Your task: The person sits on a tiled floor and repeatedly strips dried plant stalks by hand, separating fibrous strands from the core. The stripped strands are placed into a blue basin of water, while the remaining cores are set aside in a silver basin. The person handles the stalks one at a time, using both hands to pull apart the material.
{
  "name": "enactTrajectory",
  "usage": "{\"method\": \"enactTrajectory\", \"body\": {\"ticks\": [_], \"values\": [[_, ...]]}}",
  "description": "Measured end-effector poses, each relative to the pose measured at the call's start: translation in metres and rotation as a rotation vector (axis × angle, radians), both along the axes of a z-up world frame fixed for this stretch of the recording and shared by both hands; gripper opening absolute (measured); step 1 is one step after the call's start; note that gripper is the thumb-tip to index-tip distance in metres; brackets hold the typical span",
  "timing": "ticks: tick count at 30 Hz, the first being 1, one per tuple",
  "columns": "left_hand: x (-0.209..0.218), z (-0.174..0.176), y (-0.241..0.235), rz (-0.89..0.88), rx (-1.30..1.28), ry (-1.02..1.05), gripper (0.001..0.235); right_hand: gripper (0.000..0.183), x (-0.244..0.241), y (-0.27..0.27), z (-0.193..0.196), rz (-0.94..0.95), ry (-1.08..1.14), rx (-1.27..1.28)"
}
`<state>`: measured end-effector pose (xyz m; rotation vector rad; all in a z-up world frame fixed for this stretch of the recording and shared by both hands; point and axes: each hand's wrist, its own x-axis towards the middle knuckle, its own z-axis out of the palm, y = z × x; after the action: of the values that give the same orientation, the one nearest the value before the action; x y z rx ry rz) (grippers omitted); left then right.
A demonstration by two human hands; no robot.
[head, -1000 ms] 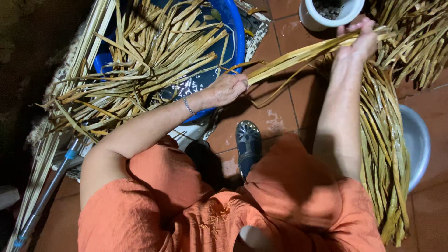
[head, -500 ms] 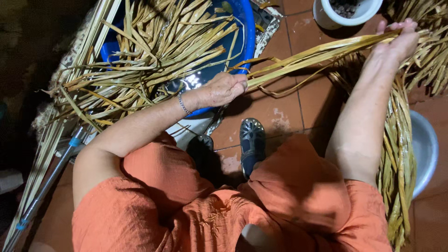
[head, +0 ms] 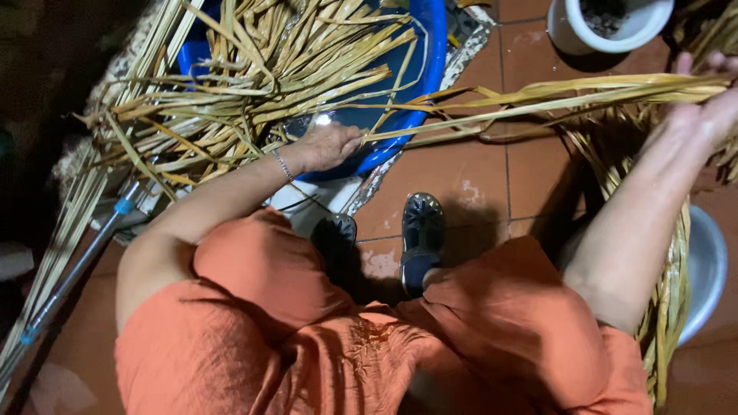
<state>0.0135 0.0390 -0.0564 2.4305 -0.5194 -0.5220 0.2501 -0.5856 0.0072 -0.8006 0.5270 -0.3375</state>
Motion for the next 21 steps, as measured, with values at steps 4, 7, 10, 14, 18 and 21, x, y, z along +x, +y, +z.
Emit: {"method": "enactTrajectory", "body": {"ticks": [4, 7, 10, 14, 18, 21], "values": [[0.01, -0.061, 0.023, -0.103, 0.638, 0.3, 0.041, 0.033, -0.061, 0.105, 0.038, 0.341, -0.205, -0.119], [0.037, -0.085, 0.042, 0.108, 0.576, 0.361, 0.031, 0.035, -0.113, 0.182, 0.067, 0.552, -0.337, -0.241], [0.061, -0.094, 0.035, 0.077, 0.54, 0.217, 0.049, 0.031, -0.143, 0.246, 0.076, 0.715, -0.342, -0.225], [0.066, -0.101, 0.011, 0.052, 0.516, 0.215, 0.065, 0.023, -0.166, 0.285, 0.077, 0.843, -0.241, -0.146], [0.063, -0.098, 0.002, 0.065, 0.625, 0.316, 0.069, 0.016, -0.172, 0.291, 0.087, 0.891, -0.133, -0.243], [0.075, -0.085, 0.007, 0.181, 0.509, 0.322, 0.043, 0.013, -0.166, 0.292, 0.09, 0.931, 0.011, -0.295]]}}
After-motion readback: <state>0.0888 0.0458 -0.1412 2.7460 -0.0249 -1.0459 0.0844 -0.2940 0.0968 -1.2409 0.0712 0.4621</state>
